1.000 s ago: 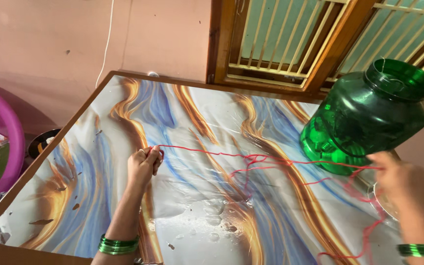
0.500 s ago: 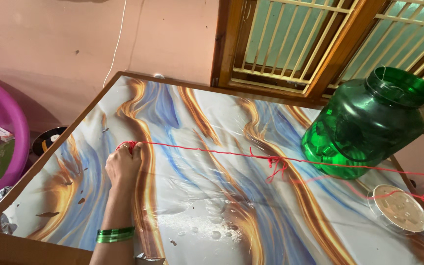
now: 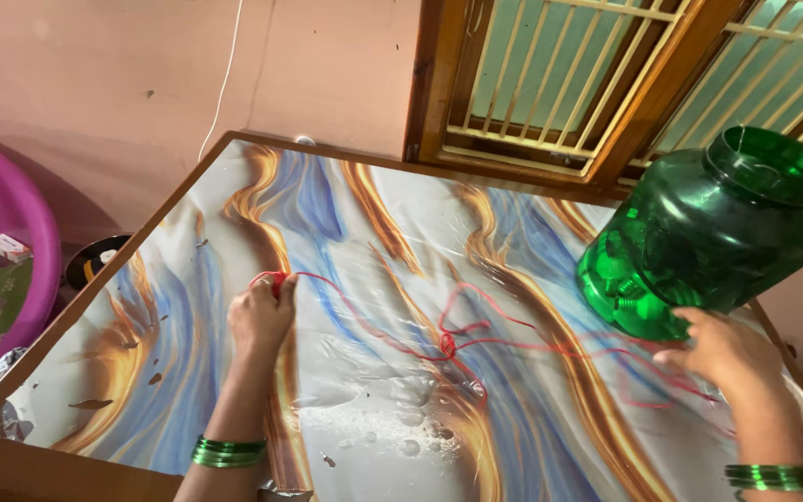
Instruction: The person winds a red string into a compact ball on a marbled tabletop. They repeatedly gather loose strands, wrap them around a growing core, and adjust the bundle with both hands. The finished ball is then placed into a large green plastic container.
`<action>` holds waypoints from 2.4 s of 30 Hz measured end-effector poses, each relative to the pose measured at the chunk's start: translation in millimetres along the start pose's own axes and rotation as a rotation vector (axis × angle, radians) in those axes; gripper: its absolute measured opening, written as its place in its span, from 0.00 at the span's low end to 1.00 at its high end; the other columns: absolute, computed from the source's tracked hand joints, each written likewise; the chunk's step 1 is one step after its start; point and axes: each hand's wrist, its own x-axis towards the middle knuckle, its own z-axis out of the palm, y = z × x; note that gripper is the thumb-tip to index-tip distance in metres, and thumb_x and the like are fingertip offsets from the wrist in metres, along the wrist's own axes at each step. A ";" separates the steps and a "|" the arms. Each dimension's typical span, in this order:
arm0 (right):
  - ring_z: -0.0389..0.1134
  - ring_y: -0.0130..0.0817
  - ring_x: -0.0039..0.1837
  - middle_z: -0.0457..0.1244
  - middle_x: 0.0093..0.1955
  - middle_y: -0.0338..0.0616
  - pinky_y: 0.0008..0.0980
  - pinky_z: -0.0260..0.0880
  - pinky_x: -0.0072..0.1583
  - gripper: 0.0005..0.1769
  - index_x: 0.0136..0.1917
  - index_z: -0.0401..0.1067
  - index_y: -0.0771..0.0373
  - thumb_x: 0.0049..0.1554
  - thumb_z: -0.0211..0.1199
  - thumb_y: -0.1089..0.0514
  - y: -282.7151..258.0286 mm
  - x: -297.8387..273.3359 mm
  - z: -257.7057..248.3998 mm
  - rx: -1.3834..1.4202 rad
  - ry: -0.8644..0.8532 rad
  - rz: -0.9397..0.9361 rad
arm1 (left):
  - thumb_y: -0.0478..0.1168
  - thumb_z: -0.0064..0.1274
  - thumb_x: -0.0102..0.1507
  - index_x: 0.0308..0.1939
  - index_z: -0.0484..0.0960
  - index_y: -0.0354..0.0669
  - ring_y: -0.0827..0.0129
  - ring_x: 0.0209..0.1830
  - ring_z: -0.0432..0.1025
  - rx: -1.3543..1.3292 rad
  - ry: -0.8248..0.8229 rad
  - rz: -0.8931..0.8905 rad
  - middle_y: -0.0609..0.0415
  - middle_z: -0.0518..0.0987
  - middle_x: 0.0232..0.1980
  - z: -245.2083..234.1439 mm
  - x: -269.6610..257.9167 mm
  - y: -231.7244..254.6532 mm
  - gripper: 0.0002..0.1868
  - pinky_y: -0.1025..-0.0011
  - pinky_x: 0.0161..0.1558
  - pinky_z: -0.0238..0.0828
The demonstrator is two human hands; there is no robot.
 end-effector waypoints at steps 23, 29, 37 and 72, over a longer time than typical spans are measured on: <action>0.74 0.41 0.46 0.72 0.46 0.41 0.36 0.73 0.46 0.11 0.44 0.80 0.56 0.51 0.61 0.66 -166.9 -3.3 58.7 0.594 0.523 -0.726 | 0.58 0.53 0.65 0.28 0.81 0.43 0.48 0.22 0.75 -0.123 -0.089 0.240 0.46 0.76 0.19 -17.5 -27.2 54.1 0.23 0.53 0.29 0.70; 0.60 0.24 0.35 0.64 0.38 0.37 0.24 0.63 0.40 0.07 0.52 0.74 0.67 0.68 0.56 0.64 -56.9 42.5 37.4 1.509 0.216 -0.234 | 0.58 0.54 0.66 0.31 0.84 0.45 0.48 0.26 0.76 -0.026 -0.004 0.260 0.44 0.79 0.23 -8.5 -15.1 28.0 0.22 0.53 0.33 0.72; 0.56 0.22 0.40 0.60 0.38 0.34 0.24 0.59 0.44 0.10 0.52 0.75 0.67 0.73 0.59 0.59 36.0 31.2 35.3 1.373 0.495 -0.093 | 0.62 0.50 0.68 0.37 0.87 0.46 0.45 0.34 0.78 0.174 -0.028 0.037 0.42 0.83 0.32 -25.8 11.4 -25.7 0.25 0.50 0.38 0.73; 0.73 0.39 0.49 0.69 0.51 0.35 0.38 0.72 0.48 0.13 0.56 0.77 0.43 0.57 0.65 0.50 -227.3 -65.9 97.5 0.483 0.142 -0.768 | 0.61 0.52 0.65 0.26 0.82 0.42 0.46 0.26 0.75 -0.171 -0.588 0.571 0.43 0.78 0.24 27.0 -93.6 94.8 0.26 0.52 0.33 0.71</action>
